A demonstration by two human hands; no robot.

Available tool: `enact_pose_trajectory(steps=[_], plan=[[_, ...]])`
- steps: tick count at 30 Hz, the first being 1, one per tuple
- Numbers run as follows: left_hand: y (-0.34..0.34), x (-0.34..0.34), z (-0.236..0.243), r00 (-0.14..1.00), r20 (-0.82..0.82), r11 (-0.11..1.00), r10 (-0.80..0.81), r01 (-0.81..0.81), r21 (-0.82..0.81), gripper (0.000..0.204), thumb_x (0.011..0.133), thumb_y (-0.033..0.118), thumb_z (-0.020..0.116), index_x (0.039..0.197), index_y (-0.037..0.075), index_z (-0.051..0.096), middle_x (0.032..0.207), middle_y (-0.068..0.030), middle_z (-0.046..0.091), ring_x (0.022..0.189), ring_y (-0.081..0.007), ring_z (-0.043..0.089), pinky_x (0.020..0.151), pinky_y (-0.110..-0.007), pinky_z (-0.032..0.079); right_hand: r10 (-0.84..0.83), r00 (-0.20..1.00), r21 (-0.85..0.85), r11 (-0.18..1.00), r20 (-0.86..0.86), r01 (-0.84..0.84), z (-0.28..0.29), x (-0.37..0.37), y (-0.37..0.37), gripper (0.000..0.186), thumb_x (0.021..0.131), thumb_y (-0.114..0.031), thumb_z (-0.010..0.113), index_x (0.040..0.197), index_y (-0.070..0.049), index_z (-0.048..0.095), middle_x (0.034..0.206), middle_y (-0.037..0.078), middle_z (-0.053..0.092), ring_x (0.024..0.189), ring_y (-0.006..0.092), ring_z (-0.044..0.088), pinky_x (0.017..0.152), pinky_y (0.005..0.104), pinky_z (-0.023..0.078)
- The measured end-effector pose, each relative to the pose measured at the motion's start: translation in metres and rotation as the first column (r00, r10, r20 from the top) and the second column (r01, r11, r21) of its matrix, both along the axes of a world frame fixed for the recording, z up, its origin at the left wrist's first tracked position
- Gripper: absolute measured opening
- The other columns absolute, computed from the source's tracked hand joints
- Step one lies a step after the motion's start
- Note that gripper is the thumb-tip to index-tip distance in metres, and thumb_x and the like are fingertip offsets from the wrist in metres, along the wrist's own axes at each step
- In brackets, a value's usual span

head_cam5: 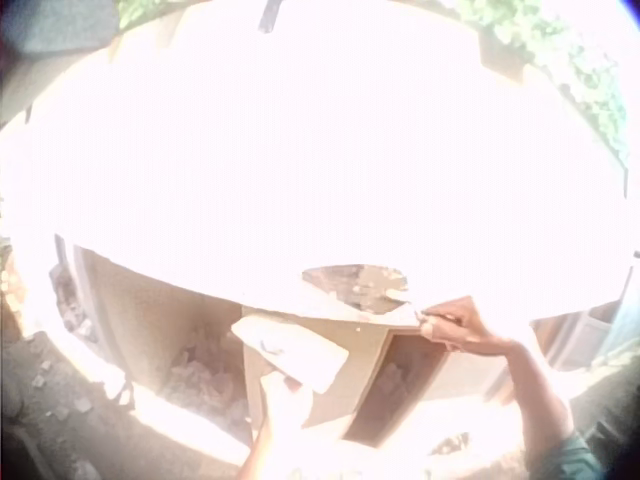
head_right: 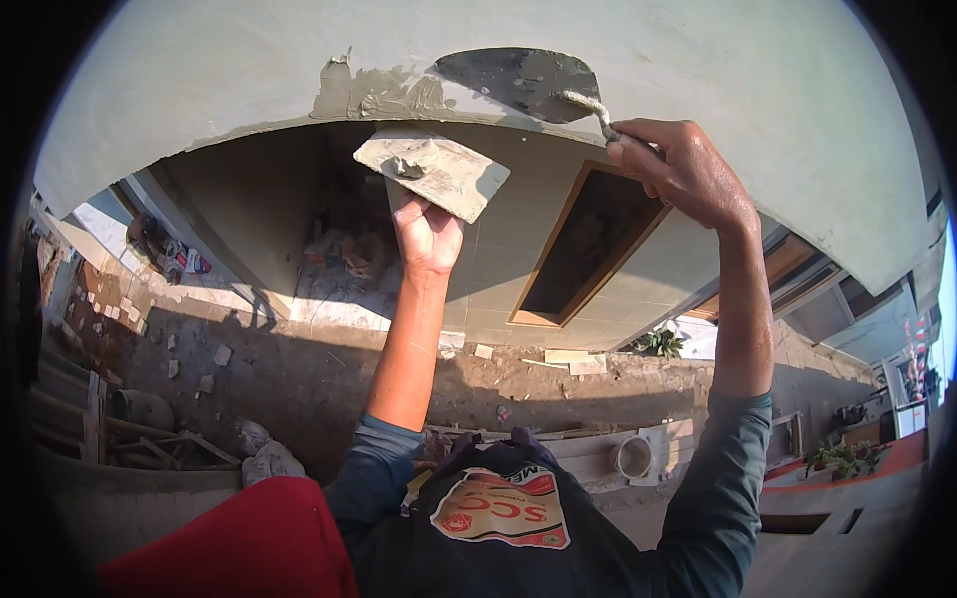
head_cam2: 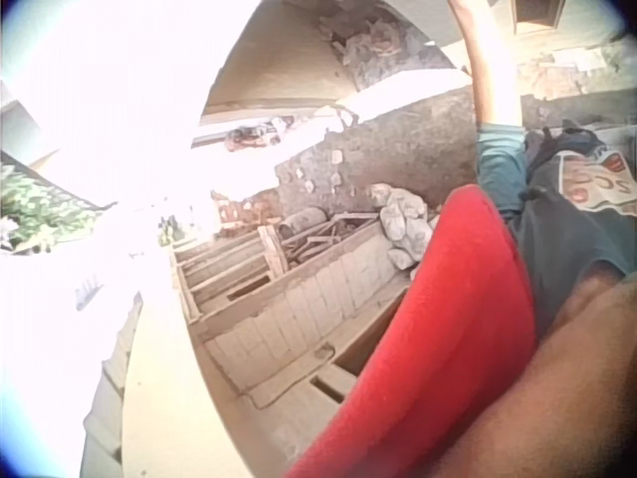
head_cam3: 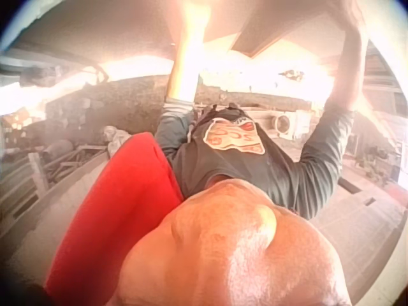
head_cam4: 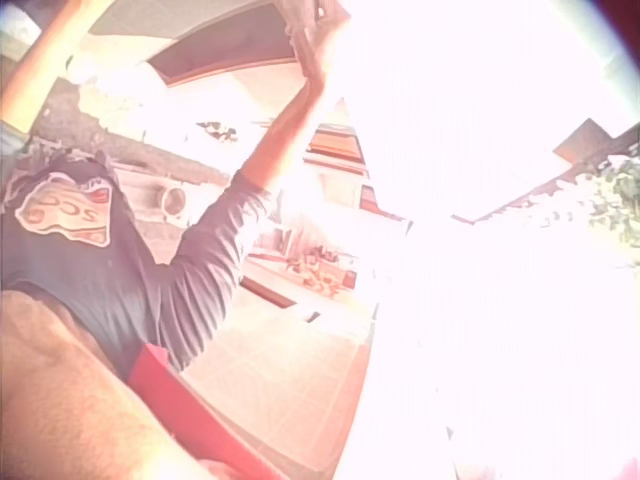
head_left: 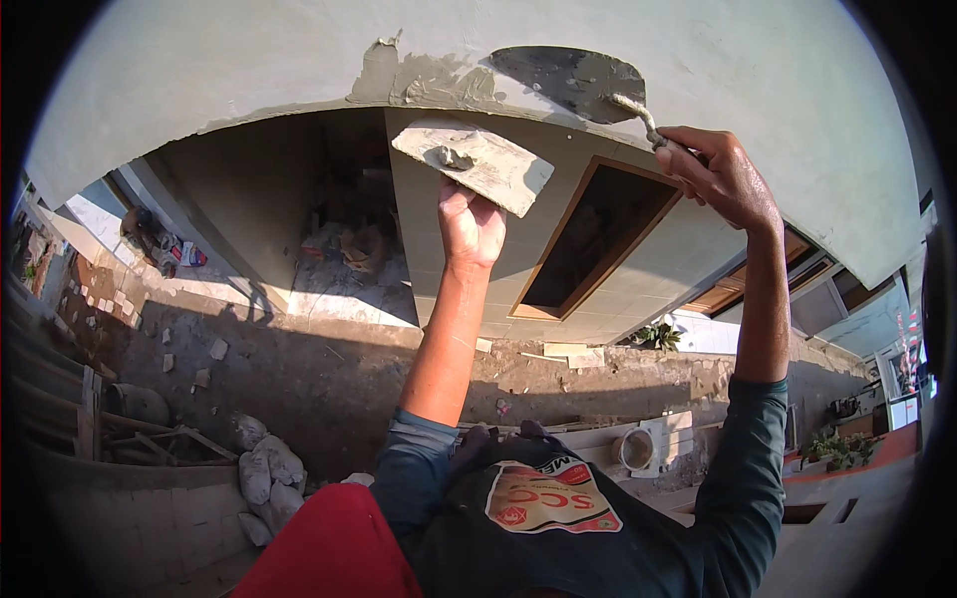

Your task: The person scoops mortar onto a hand board and trowel, then applies and smooths the mortar along the exterior upper wall edge using the trowel while holding the board underneath.

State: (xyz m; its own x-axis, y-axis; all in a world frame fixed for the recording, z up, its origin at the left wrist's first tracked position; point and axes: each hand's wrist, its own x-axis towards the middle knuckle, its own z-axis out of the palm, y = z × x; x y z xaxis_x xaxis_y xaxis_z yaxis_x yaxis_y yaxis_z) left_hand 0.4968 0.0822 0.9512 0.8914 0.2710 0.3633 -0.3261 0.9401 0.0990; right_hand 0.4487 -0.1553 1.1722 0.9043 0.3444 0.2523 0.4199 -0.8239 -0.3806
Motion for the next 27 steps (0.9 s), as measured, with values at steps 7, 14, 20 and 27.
enact_pose_trajectory(steps=[7,14,20,27], plan=[[-0.012,-0.001,0.007,0.999,-0.002,0.999,-0.054,0.054,0.007,0.049,0.08,-0.002,0.055,0.128,0.006,0.05,0.126,-0.0089,0.056,0.119,-0.026,0.054,0.105,-0.046,0.044,0.108,0.988,0.049,0.994,-0.109,-0.103,-0.015,0.011,-0.017,0.037,0.093,-0.03,0.062,0.115,-0.001,0.068,0.067,0.003,0.058,0.055,0.0102,0.054,0.051,0.0281,0.046],[-0.011,-0.011,0.006,0.998,0.039,0.997,-0.053,0.051,0.051,0.049,0.08,0.0,0.056,0.128,0.004,0.051,0.123,-0.0099,0.058,0.117,-0.0252,0.056,0.104,-0.046,0.045,0.059,0.996,0.344,0.936,0.065,-0.078,-0.043,-0.012,-0.045,0.049,0.091,-0.038,0.067,0.117,0.003,0.066,0.069,0.001,0.058,0.057,0.0083,0.049,0.051,0.0264,0.041],[-0.001,-0.048,-0.015,0.998,-0.066,0.981,-0.014,0.026,0.192,0.05,0.08,0.01,0.062,0.127,0.001,0.051,0.123,-0.0102,0.058,0.114,-0.0253,0.058,0.101,-0.044,0.048,0.222,0.951,0.175,0.949,0.214,-0.261,-0.107,-0.051,-0.033,0.035,0.088,-0.017,0.071,0.112,0.008,0.064,0.08,0.014,0.061,0.063,0.0185,0.055,0.058,0.0321,0.045],[-0.006,-0.074,-0.036,0.993,-0.085,0.959,0.087,-0.06,0.278,0.053,0.076,0.013,0.062,0.127,0.001,0.051,0.121,-0.0085,0.059,0.112,-0.0228,0.06,0.1,-0.041,0.05,0.307,0.898,-0.082,0.951,0.314,-0.297,-0.149,-0.049,-0.023,0.036,0.083,-0.012,0.072,0.115,-0.002,0.06,0.096,0.011,0.064,0.077,0.0285,0.064,0.061,0.0388,0.053]])
